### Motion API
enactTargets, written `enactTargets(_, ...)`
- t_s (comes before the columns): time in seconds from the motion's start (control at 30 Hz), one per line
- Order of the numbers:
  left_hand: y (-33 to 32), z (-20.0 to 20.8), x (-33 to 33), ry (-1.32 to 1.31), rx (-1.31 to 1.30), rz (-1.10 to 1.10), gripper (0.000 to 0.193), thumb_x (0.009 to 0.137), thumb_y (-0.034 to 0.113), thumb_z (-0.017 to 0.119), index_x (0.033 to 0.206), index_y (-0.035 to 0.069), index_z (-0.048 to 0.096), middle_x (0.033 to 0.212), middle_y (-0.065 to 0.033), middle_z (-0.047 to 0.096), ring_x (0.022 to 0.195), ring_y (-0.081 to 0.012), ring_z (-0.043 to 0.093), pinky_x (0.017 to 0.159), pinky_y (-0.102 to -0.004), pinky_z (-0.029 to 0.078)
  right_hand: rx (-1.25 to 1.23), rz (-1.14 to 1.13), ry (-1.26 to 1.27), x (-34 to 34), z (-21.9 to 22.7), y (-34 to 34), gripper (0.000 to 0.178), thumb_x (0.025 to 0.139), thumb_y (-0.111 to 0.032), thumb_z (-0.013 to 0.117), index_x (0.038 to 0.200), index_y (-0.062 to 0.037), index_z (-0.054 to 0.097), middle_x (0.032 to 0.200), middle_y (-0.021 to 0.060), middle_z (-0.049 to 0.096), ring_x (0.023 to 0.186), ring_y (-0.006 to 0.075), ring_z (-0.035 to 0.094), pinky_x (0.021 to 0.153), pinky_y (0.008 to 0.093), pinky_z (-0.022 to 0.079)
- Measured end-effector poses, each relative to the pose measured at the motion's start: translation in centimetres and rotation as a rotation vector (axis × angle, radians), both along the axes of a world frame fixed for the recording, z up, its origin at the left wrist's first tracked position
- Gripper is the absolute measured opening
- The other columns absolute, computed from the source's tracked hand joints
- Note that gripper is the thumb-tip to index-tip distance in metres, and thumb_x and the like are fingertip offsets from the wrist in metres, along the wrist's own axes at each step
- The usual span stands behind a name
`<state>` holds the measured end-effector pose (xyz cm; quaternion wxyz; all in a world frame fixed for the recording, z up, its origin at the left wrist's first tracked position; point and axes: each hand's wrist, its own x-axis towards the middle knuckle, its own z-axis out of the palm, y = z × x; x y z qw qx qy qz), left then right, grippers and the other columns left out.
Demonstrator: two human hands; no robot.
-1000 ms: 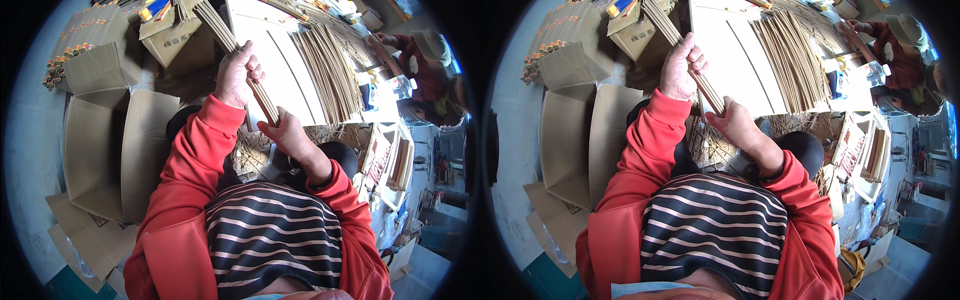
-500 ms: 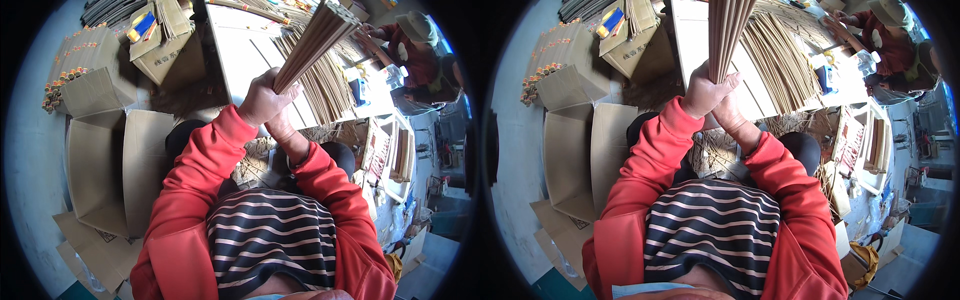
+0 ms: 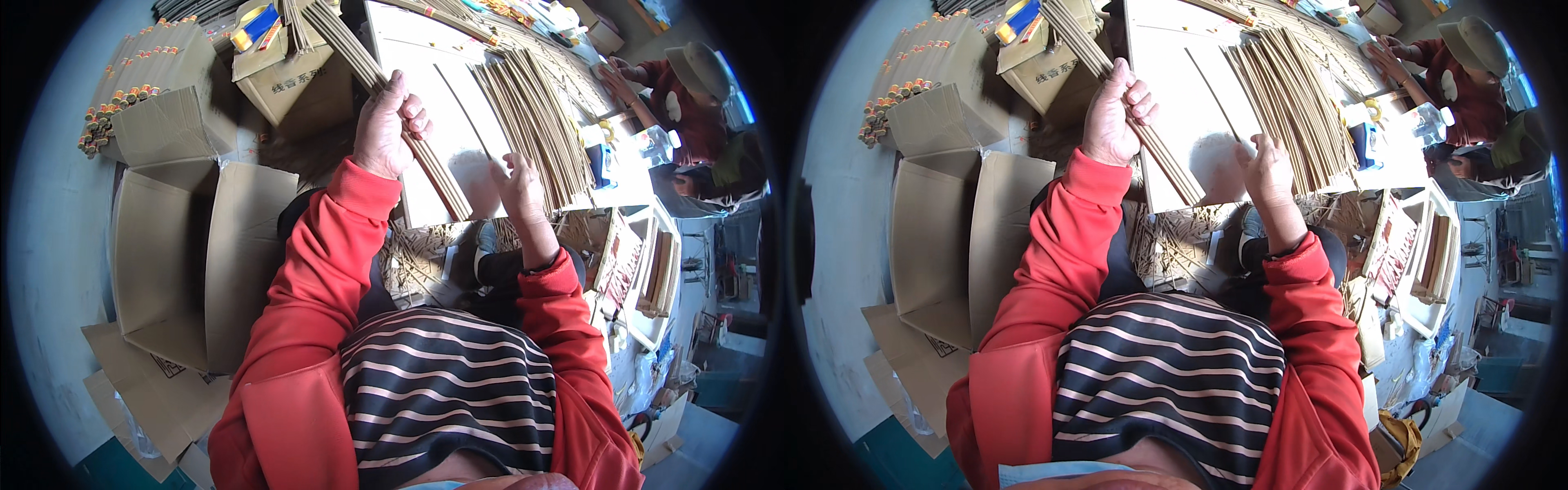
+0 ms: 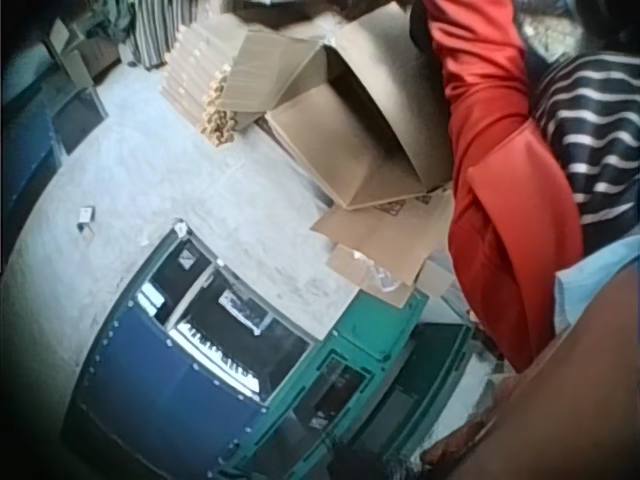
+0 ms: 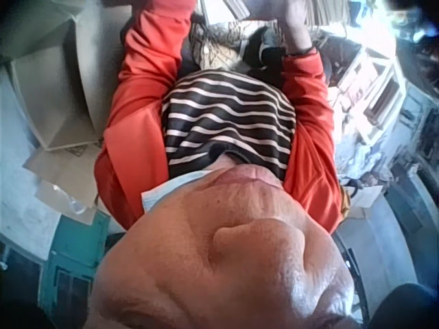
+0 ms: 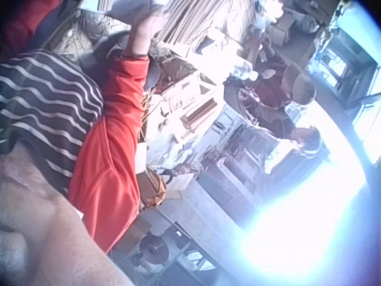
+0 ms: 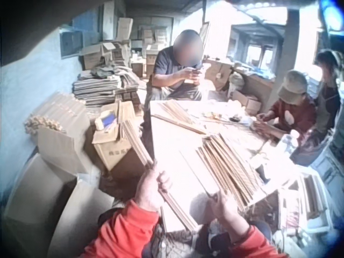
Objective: The person gathers thin wooden sticks, aligns them into bundles, and secures each bundle with a rubber band. The person repeats this process multiple times, placing finished bundles on the table.
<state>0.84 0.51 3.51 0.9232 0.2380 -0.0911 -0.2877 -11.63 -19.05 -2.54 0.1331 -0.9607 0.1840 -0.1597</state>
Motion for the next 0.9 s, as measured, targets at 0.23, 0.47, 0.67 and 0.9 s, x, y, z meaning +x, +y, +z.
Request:
enactTargets(0.23,-0.6,-1.1,-0.2,0.118,0.02,-0.034,0.033,0.084,0.039,0.058,0.072,0.012,0.045,0.067,-0.0056,0.051,0.058,-0.0171,0.051,0.054,-0.0277,0.046,0.019,0.063,0.019,-0.1,-1.5,-1.0,0.018,0.084,-0.019,0.053,0.084,-0.0012,0.051,0.077,0.0165,0.058,0.074,0.0333,0.057,0.066,0.0415,0.046)
enactTargets(0.47,-0.9,-2.5,0.0,0.222,0.062,-0.041,0.041,0.084,0.038,0.058,0.085,-0.002,0.051,0.074,-0.0142,0.059,0.068,-0.0273,0.062,0.07,-0.0402,0.055,0.402,0.143,-0.254,-1.2,8.9,7.8,0.014,0.084,-0.008,0.057,0.095,0.0,0.057,0.078,0.0143,0.06,0.064,0.0246,0.059,0.06,0.0302,0.048)
enactTargets(0.67,-1.1,-2.0,-0.4,0.252,0.095,-0.053,0.04,0.084,0.039,0.057,0.088,0.001,0.044,0.073,-0.0152,0.058,0.066,-0.0282,0.061,0.064,-0.0413,0.054,0.248,0.312,-0.317,-1.3,9.3,10.3,0.015,0.081,-0.006,0.057,0.094,-0.0024,0.06,0.079,0.015,0.058,0.066,0.0315,0.059,0.057,0.0362,0.048)
enactTargets(0.9,-1.1,-2.0,-0.2,0.297,0.103,-0.062,0.036,0.083,0.041,0.057,0.077,0.009,0.042,0.07,-0.0079,0.052,0.066,-0.0227,0.056,0.064,-0.0388,0.053,0.055,0.445,-0.299,-1.2,9.0,10.5,0.025,0.075,-0.007,0.06,0.099,-0.0032,0.059,0.08,0.011,0.055,0.068,0.0284,0.057,0.057,0.0354,0.048)
